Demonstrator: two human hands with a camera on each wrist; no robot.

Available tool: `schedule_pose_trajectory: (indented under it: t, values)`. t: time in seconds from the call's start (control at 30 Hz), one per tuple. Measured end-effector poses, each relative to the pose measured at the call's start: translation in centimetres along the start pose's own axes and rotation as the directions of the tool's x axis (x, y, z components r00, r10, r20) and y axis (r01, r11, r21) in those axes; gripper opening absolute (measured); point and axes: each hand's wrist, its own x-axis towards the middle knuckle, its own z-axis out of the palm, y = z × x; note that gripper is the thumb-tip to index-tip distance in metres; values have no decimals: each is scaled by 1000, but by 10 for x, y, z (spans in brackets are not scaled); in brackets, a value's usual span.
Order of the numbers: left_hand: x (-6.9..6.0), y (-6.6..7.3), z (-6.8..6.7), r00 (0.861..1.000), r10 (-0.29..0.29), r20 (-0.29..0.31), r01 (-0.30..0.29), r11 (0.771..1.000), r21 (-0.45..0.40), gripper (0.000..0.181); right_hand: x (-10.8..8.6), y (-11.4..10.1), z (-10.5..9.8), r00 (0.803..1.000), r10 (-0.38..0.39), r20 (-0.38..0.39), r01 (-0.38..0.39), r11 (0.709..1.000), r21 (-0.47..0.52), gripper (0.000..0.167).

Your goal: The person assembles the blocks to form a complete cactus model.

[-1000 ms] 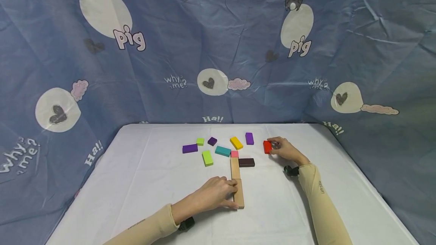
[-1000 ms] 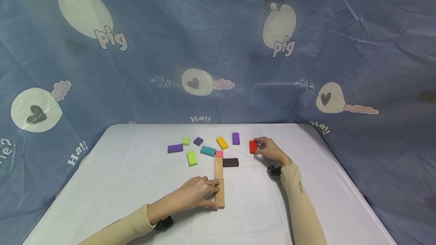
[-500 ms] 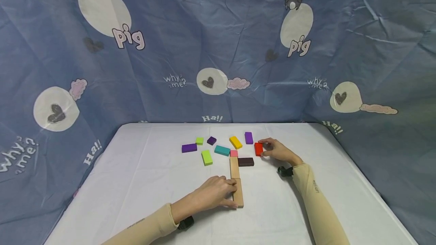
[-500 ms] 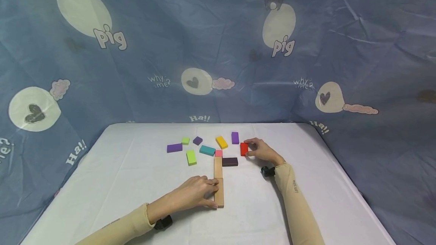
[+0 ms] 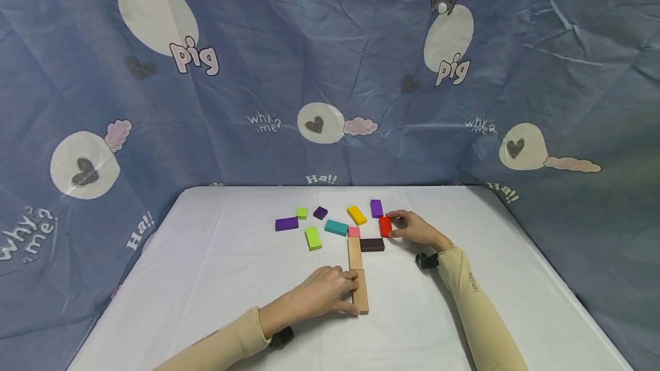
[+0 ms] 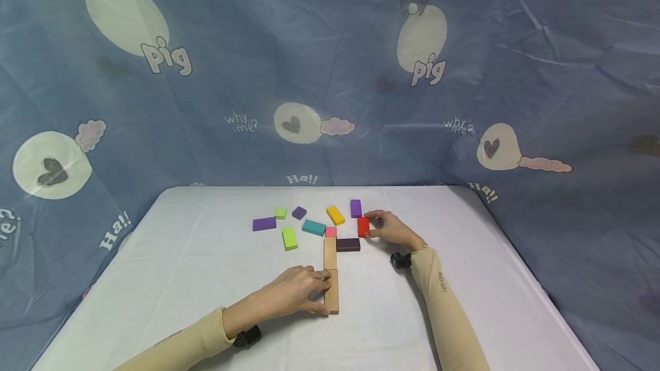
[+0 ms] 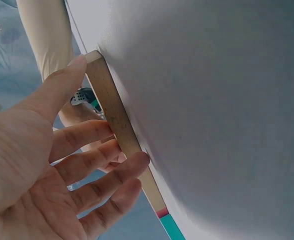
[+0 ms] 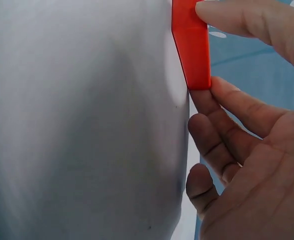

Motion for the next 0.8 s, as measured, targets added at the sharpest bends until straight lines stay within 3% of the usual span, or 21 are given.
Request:
schedule_pose_trajectory:
  t: [0.6, 0.8]
  values:
    - [0, 0, -1, 1000, 1, -4, -1, 1000, 11, 52, -2, -6, 2, 999, -41, 25, 40, 998, 41, 59]
    - [0, 0, 0, 1000, 3, -5, -3, 1000, 9, 52, -1, -3, 3, 993, -110, 40, 110, 994, 20, 60]
